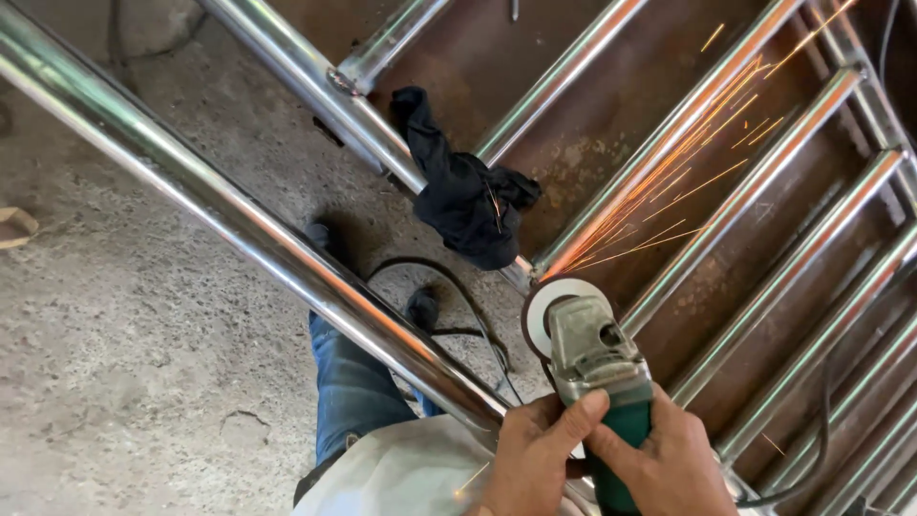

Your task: Welding and grinding metal bars to construct a metal railing.

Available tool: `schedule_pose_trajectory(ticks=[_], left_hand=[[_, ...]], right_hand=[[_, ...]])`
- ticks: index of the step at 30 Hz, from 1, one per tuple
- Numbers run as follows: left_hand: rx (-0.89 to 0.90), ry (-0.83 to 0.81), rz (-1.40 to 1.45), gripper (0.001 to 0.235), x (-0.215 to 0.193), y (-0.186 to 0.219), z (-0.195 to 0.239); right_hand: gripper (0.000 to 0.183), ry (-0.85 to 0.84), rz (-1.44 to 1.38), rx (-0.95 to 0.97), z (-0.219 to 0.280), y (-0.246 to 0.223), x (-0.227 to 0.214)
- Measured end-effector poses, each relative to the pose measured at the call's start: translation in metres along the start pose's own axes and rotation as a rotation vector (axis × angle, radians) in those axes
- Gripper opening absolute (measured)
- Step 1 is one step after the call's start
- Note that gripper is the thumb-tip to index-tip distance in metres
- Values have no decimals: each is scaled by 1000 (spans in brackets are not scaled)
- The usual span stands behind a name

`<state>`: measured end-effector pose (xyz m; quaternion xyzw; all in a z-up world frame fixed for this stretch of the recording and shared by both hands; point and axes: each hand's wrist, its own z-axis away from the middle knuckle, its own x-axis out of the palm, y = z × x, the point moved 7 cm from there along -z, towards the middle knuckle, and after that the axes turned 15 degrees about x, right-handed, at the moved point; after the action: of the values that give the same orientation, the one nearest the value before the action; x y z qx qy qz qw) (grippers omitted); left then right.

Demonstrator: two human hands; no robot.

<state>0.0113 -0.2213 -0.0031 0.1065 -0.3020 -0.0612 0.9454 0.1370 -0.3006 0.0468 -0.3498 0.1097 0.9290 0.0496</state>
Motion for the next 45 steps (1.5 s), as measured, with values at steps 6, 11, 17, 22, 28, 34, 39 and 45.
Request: schedule_pose_trajectory(ticks=[6,11,17,22,28,34,39,45], left_hand=[[46,-15,19,49,3,2,0],[58,14,87,41,3,6,-1],[-18,-71,-163,49,15,11,13],[-81,27,-145,52,11,17,11],[-49,77,-22,51,7,19,7],[-30,59,29,46,8,24,1],[-72,-21,40,51,22,39,-4],[-55,-73,-4,57,27,54,-5]], right_hand=[[37,-56,-70,14,5,-3,-1],[53,48,105,-19,-5,-3,-2],[43,-26,-164,118,-22,38,-17],[38,-93,-152,113,-3,9,-16],[44,-68,-45,123,3,-7,-17],[38,-79,-107,130,4,-17,-18],[39,61,-72,82,16,-33,-28],[42,133,65,110,7,-34,-29]])
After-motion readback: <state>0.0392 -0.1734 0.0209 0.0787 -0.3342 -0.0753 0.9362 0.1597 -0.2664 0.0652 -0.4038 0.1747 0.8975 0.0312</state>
